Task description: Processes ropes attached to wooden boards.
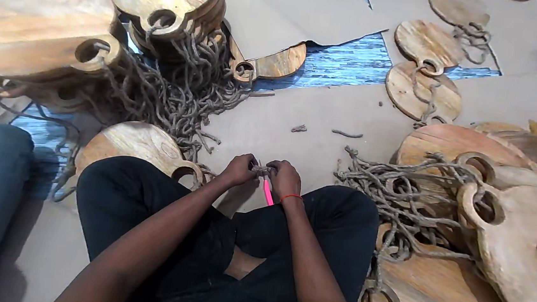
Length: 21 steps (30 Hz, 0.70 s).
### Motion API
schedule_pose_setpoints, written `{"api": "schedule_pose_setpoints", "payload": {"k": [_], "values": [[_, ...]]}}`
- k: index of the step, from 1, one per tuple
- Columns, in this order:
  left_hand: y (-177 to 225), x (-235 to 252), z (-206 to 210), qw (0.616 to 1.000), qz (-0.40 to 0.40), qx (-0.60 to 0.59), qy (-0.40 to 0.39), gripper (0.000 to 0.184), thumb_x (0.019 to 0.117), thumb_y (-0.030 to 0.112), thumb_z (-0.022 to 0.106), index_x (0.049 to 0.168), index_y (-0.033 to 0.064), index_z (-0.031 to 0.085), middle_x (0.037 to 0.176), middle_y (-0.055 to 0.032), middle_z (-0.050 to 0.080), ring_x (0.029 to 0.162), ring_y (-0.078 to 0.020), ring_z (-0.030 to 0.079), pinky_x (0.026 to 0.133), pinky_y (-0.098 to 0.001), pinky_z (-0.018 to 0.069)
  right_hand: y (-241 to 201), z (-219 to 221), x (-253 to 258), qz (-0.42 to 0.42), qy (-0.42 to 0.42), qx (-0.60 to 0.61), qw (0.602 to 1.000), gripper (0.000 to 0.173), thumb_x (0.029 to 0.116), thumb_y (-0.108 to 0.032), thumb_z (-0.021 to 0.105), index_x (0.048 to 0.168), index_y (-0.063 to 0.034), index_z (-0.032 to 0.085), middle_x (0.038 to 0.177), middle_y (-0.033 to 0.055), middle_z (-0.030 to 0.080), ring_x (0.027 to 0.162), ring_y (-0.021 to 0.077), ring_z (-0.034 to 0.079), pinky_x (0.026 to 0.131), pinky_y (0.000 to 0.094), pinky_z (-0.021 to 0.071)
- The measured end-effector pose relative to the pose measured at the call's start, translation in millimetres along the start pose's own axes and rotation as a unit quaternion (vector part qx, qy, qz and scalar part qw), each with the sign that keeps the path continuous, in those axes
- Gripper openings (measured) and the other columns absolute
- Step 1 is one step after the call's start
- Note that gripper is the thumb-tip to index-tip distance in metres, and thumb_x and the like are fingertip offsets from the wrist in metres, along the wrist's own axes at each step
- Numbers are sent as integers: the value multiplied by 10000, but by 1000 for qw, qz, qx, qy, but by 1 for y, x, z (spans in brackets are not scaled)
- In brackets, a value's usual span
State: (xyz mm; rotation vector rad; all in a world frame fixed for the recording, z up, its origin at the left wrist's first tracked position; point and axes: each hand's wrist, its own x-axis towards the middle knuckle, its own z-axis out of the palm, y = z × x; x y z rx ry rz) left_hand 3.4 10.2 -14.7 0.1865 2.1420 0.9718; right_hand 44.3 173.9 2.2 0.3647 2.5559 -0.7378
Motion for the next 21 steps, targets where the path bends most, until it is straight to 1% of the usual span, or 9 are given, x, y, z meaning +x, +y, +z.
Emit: {"api": "schedule_pose_setpoints", "payload": {"k": [3, 6, 8, 11, 13, 14, 15, 18, 21], "values": [[-2, 1, 4, 1000, 12, 4, 5, 316, 949, 119, 723, 1226, -4, 638, 1078, -182, 714, 977, -299, 707, 931, -508, 554, -1, 1, 0, 14, 0, -13, 1000, 219, 1030, -207, 608, 1186, -169, 757, 1191, 130, 695, 1130, 320, 657, 954, 524, 526], [0, -2, 6, 999, -3, 31, 11, 297, 961, 129, 703, 1223, 4, 644, 1064, -192, 707, 989, -333, 695, 922, -547, 543, 1, 2, 2, 14, -4, 2, 1000, 207, 1015, -228, 635, 1169, -187, 768, 1183, 109, 701, 1136, 306, 655, 964, 517, 524], [4, -8, 7, 999, -5, 40, 33, 272, 957, 114, 709, 1198, 3, 647, 1037, -203, 701, 961, -355, 690, 878, -565, 545, 3, 2, 3, 9, -4, 15, 1000, 202, 1006, -223, 654, 1167, -193, 772, 1181, 105, 709, 1137, 304, 660, 969, 527, 522], [1, -7, 9, 999, -2, 38, 37, 280, 965, 108, 700, 1216, 4, 631, 1049, -209, 693, 970, -361, 686, 879, -569, 543, 3, 3, 3, 9, -7, 12, 1000, 205, 996, -205, 664, 1172, -190, 768, 1179, 98, 714, 1144, 306, 657, 968, 534, 520], [-3, -6, 11, 999, 4, 23, 30, 295, 979, 118, 687, 1243, 5, 619, 1060, -213, 692, 971, -362, 687, 887, -569, 545, 3, 4, -1, -1, -4, 17, 1000, 200, 998, -173, 652, 1167, -163, 759, 1165, 126, 707, 1111, 339, 663, 930, 564, 530], [-3, -6, 12, 1000, 7, 9, 28, 307, 991, 132, 677, 1260, -2, 614, 1067, -221, 693, 973, -366, 690, 894, -574, 546, 4, 5, -4, -20, 8, 30, 999, 180, 999, -140, 644, 1141, -125, 753, 1127, 162, 702, 1053, 375, 672, 871, 598, 538], [-4, -6, 13, 1000, 9, -1, 29, 309, 1002, 141, 662, 1272, -1, 609, 1065, -220, 693, 964, -361, 691, 893, -570, 547, 4, 6, -6, -25, 13, 36, 999, 169, 1005, -133, 632, 1123, -110, 751, 1101, 172, 703, 1018, 383, 678, 838, 607, 541], [-3, -5, 12, 999, 2, -21, 29, 269, 1045, 148, 586, 1272, 8, 624, 1067, -206, 701, 958, -337, 691, 898, -543, 543, 3, 5, -6, -14, 4, 41, 999, 172, 1034, -170, 601, 1096, -92, 743, 1054, 185, 716, 991, 392, 686, 816, 617, 533], [0, -6, 8, 999, -9, -30, 21, 282, 1084, 161, 508, 1238, -15, 665, 1107, -223, 687, 988, -340, 675, 914, -527, 530, 3, 5, -7, -14, 5, 50, 999, 192, 1052, -196, 579, 1097, -97, 737, 1007, 191, 722, 949, 400, 692, 786, 622, 533]]}}
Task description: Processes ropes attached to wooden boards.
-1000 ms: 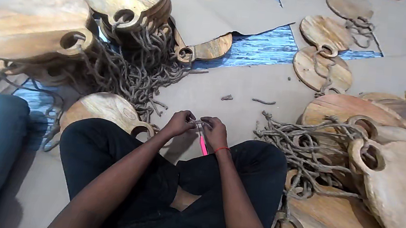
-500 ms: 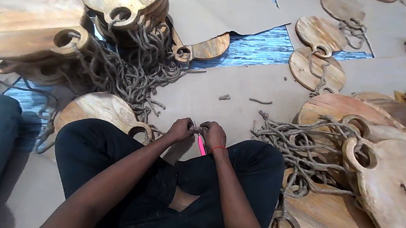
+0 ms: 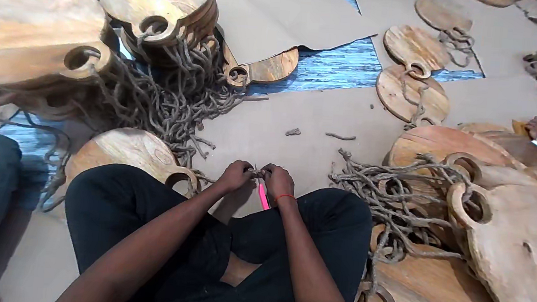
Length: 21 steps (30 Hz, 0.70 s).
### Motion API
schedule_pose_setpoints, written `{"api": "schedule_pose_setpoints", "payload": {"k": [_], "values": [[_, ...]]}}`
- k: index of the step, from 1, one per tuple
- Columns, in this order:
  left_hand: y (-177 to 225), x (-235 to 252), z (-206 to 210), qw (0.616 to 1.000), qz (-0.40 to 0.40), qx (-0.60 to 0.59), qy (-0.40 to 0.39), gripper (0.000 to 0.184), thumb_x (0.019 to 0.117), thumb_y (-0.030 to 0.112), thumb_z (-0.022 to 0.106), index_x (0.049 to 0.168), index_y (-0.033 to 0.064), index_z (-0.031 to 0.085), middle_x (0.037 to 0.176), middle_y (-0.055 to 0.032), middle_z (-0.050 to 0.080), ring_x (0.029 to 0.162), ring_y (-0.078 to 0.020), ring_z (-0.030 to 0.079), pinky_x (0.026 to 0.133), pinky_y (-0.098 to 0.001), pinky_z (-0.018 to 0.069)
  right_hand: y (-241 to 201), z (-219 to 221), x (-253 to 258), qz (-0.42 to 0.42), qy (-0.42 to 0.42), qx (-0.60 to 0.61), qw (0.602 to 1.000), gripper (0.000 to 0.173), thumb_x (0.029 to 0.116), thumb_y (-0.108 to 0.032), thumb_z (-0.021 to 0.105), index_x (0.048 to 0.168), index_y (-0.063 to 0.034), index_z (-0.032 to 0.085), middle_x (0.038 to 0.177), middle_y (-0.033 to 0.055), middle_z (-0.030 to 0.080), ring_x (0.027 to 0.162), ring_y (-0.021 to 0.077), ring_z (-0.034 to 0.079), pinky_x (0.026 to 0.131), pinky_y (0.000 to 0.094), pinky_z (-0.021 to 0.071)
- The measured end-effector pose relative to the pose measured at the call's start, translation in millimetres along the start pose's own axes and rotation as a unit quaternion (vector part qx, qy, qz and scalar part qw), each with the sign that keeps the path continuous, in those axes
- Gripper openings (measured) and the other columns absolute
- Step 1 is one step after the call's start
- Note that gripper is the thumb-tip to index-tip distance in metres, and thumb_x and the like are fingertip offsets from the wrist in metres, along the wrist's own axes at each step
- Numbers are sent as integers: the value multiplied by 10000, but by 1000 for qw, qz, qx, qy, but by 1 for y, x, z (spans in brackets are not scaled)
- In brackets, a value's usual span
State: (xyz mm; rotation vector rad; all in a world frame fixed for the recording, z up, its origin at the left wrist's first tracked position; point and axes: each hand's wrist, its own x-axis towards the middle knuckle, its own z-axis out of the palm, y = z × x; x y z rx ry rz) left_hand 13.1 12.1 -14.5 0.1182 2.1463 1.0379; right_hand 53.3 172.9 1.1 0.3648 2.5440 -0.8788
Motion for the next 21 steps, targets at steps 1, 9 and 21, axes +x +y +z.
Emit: {"api": "schedule_pose_setpoints", "payload": {"k": [1, 9, 21], "values": [[1, 0, 0, 1000, -4, -3, -4, 295, 1094, 171, 486, 1224, -17, 672, 1112, -223, 676, 994, -337, 665, 915, -520, 525, 1, 0, 0, -2, 2, 4, 1000, 196, 1057, -206, 575, 1098, -101, 736, 995, 189, 722, 933, 401, 692, 771, 621, 533], [-1, 1, 1, 999, -26, -36, -23, 281, 1117, 172, 424, 1292, 13, 575, 1065, -189, 675, 862, -275, 658, 801, -452, 540, -3, -4, 10, 41, -27, -13, 999, 231, 1066, -231, 554, 1150, -143, 751, 1098, 149, 737, 1048, 353, 694, 884, 587, 529], [-11, 8, 7, 997, -25, -73, -3, 232, 1070, 184, 555, 1163, 15, 684, 1016, -149, 714, 888, -234, 682, 845, -441, 556, 7, 4, 5, 26, 4, 95, 995, 160, 1024, -207, 640, 1091, -118, 755, 1003, 187, 725, 898, 395, 689, 741, 625, 529]]}}
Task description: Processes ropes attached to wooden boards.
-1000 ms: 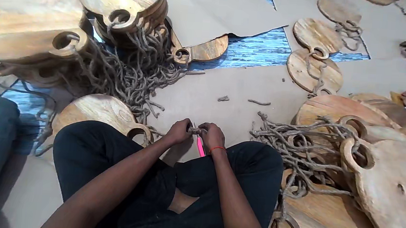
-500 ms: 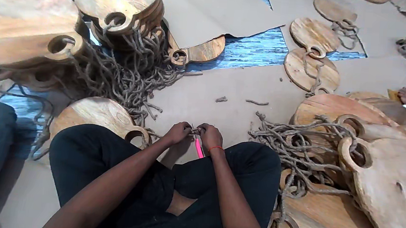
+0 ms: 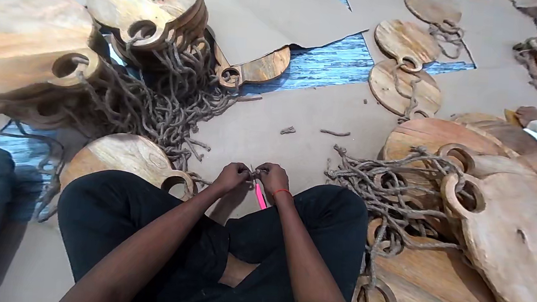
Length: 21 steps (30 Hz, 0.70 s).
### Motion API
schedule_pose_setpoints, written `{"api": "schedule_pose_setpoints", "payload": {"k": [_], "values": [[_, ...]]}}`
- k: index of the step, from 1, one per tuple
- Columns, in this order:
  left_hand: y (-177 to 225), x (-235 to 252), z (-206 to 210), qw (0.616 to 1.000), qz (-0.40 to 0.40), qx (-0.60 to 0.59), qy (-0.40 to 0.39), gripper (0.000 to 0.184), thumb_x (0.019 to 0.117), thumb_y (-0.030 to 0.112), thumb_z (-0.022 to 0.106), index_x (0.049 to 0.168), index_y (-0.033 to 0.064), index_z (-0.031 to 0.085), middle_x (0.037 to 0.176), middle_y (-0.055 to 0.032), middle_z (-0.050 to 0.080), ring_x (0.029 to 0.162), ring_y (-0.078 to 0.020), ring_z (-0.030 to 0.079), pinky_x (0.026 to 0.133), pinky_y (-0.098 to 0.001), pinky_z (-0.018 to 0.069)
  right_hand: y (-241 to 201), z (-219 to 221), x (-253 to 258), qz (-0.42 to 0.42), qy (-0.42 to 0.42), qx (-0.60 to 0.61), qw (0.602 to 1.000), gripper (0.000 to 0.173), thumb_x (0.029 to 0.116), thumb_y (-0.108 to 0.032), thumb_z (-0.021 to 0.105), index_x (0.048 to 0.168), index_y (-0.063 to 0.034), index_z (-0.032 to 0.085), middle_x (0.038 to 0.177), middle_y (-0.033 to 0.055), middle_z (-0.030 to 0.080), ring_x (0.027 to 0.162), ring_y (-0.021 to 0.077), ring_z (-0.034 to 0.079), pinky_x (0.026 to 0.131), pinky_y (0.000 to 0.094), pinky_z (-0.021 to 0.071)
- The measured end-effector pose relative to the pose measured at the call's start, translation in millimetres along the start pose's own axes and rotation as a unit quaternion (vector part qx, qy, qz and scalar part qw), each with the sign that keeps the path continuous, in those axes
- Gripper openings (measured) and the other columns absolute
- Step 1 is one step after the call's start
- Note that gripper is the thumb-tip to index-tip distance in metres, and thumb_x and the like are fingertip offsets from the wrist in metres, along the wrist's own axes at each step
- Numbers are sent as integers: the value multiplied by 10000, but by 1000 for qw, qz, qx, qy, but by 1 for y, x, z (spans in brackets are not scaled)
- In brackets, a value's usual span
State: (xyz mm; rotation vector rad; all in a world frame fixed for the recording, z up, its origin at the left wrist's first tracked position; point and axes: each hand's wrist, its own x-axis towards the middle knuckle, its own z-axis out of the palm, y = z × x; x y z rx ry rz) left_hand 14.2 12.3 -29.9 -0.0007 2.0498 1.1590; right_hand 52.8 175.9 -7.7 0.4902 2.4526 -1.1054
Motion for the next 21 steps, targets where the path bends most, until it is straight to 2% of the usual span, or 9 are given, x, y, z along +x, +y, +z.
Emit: {"api": "schedule_pose_setpoints", "payload": {"k": [4, 10, 13, 18, 21], "values": [[5, 2, 5, 999, -17, 11, 26, 265, 1071, 198, 545, 1141, -5, 702, 1056, -193, 705, 939, -300, 688, 884, -507, 551, -1, 2, 3, 26, 8, 16, 999, 169, 1006, -213, 663, 1071, -84, 750, 991, 217, 713, 897, 422, 679, 733, 640, 520], [2, 6, 11, 997, -19, 37, 69, 202, 1034, 187, 606, 1091, 25, 712, 993, -166, 718, 893, -292, 697, 848, -513, 558, -3, 4, 8, 41, 0, 2, 999, 173, 1004, -216, 661, 1058, -74, 746, 944, 212, 710, 854, 409, 677, 708, 621, 521], [5, 5, 11, 995, -14, 61, 80, 177, 1012, 174, 649, 1087, 36, 731, 1087, -195, 649, 973, -320, 660, 894, -512, 552, -7, 3, 7, 40, -3, -9, 999, 170, 1003, -210, 663, 1053, -67, 740, 947, 219, 707, 860, 413, 679, 711, 620, 526], [5, 5, 14, 995, -14, 83, 61, 204, 1013, 203, 654, 1069, 27, 740, 1110, -198, 645, 1013, -327, 649, 919, -516, 535, -12, -3, 9, 50, -35, -51, 997, 165, 989, -185, 677, 1020, -32, 730, 947, 234, 703, 886, 428, 681, 733, 628, 528], [0, 3, 19, 994, -12, 102, 37, 203, 1005, 215, 651, 1057, 44, 748, 1083, -172, 654, 1002, -296, 655, 921, -489, 542, -8, -6, 4, 72, -60, -80, 992, 189, 975, -215, 691, 1004, -31, 724, 919, 226, 698, 850, 413, 681, 716, 612, 537]]}}
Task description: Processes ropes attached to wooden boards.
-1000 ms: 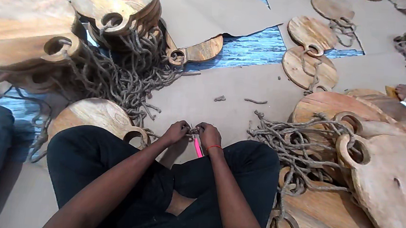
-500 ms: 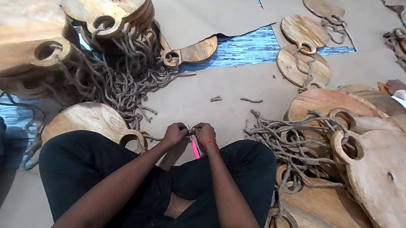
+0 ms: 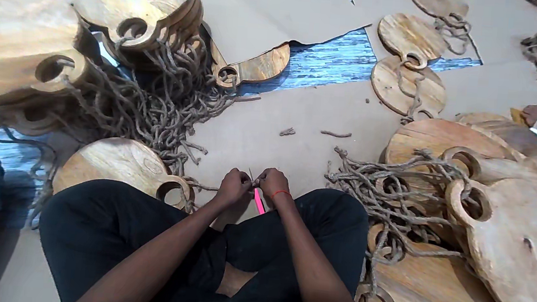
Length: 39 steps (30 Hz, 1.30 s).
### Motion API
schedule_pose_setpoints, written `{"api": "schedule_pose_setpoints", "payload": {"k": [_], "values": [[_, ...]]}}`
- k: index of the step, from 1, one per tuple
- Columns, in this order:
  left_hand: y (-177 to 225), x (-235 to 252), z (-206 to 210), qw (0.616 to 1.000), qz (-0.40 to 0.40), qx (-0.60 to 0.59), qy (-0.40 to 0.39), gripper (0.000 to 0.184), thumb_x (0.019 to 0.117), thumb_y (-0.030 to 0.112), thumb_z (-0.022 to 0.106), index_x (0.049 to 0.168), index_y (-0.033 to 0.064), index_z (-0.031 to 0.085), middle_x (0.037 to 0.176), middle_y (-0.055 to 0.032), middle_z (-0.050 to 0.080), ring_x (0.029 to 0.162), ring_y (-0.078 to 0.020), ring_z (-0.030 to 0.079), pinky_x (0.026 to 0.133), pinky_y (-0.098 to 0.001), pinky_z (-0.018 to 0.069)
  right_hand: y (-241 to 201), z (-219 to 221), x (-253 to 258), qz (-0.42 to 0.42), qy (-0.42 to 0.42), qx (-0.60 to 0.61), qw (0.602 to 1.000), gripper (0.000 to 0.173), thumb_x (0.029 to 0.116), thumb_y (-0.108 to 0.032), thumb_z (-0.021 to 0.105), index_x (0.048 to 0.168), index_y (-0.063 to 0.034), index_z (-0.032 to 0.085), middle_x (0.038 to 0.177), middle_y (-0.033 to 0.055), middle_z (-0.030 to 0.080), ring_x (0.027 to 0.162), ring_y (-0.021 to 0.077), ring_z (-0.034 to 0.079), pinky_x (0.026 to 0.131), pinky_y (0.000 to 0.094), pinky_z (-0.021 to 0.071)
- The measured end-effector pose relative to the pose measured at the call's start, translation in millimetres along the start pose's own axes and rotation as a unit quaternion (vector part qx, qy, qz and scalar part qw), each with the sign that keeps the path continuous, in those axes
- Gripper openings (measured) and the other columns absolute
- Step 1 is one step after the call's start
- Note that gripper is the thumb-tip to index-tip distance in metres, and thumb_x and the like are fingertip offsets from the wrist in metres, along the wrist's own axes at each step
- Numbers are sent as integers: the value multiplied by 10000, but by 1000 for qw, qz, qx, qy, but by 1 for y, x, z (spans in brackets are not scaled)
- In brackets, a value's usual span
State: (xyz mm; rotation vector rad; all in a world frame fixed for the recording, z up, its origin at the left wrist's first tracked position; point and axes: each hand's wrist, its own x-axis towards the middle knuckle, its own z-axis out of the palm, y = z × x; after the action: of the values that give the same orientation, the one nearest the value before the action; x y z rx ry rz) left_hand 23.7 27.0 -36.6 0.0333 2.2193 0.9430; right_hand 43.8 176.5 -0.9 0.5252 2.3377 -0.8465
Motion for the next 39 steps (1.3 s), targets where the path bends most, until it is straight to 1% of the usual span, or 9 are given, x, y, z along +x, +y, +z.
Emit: {"api": "schedule_pose_setpoints", "payload": {"k": [3, 11, 15, 19, 22, 27, 30, 35, 39], "values": [[2, -4, 1, 1000, -6, -4, 1, 207, 1008, 211, 646, 1068, 38, 743, 1084, -165, 650, 994, -292, 654, 921, -482, 541, -6, -3, -8, 7, 0, 0, 1000, 158, 980, -180, 676, 1007, -33, 728, 945, 224, 701, 883, 417, 681, 740, 616, 534], [6, -8, 8, 999, -4, 20, 34, 241, 1044, 179, 580, 1164, 7, 700, 1204, -208, 611, 1039, -331, 659, 938, -503, 553, 5, 7, 12, -27, 6, 47, 999, 127, 991, -159, 665, 1040, -77, 748, 907, 187, 713, 803, 380, 686, 685, 601, 537], [8, 1, 1, 997, 1, 39, 60, 242, 1054, 184, 570, 1159, 10, 702, 1210, -216, 614, 1045, -340, 660, 928, -513, 555, -6, 5, 32, -7, 5, 28, 1000, 147, 989, -188, 665, 1070, -129, 772, 1035, 131, 747, 986, 331, 707, 862, 585, 541], [9, -6, -5, 999, -6, 32, 42, 235, 1051, 177, 581, 1148, 7, 709, 1207, -226, 620, 1084, -361, 646, 952, -529, 534, -7, 3, 22, 5, -15, 7, 1000, 162, 986, -197, 671, 1081, -99, 759, 1074, 164, 735, 1039, 362, 695, 882, 601, 535], [5, -9, 1, 999, -2, 30, 22, 245, 1048, 186, 578, 1143, 7, 715, 1184, -212, 633, 1080, -339, 648, 964, -511, 533, 0, 4, 13, 8, -14, 6, 1000, 145, 979, -196, 682, 1039, -80, 746, 1005, 193, 723, 952, 387, 692, 787, 617, 534], [10, -7, 2, 998, 2, 28, 48, 231, 1049, 178, 584, 1138, 8, 711, 1205, -210, 621, 1062, -347, 657, 929, -525, 547, -9, 6, 20, 12, 9, -8, 1000, 140, 980, -164, 667, 1046, -80, 758, 1044, 159, 736, 1022, 353, 697, 883, 572, 540], [15, -8, -4, 998, 5, 26, 62, 211, 1042, 162, 594, 1117, 3, 712, 1199, -217, 620, 1043, -361, 658, 905, -543, 549, -16, 5, 22, 12, 19, 1, 1000, 141, 980, -156, 666, 1056, -81, 757, 1064, 159, 733, 1028, 346, 696, 884, 565, 542], [8, -8, 3, 999, -11, 36, 16, 241, 1036, 201, 608, 1106, -1, 720, 1147, -207, 641, 1058, -341, 652, 952, -518, 535, -10, -1, 20, 55, -53, -62, 995, 204, 964, -243, 683, 1062, -82, 759, 1072, 174, 729, 1035, 358, 695, 872, 587, 540], [12, -6, 3, 999, -10, 34, 28, 243, 1039, 206, 602, 1099, 3, 720, 1158, -205, 635, 1048, -344, 657, 930, -525, 545, -13, 4, 22, 49, 5, -36, 998, 218, 953, -234, 717, 1063, -47, 728, 1048, 186, 723, 1018, 368, 697, 870, 580, 548]]}}
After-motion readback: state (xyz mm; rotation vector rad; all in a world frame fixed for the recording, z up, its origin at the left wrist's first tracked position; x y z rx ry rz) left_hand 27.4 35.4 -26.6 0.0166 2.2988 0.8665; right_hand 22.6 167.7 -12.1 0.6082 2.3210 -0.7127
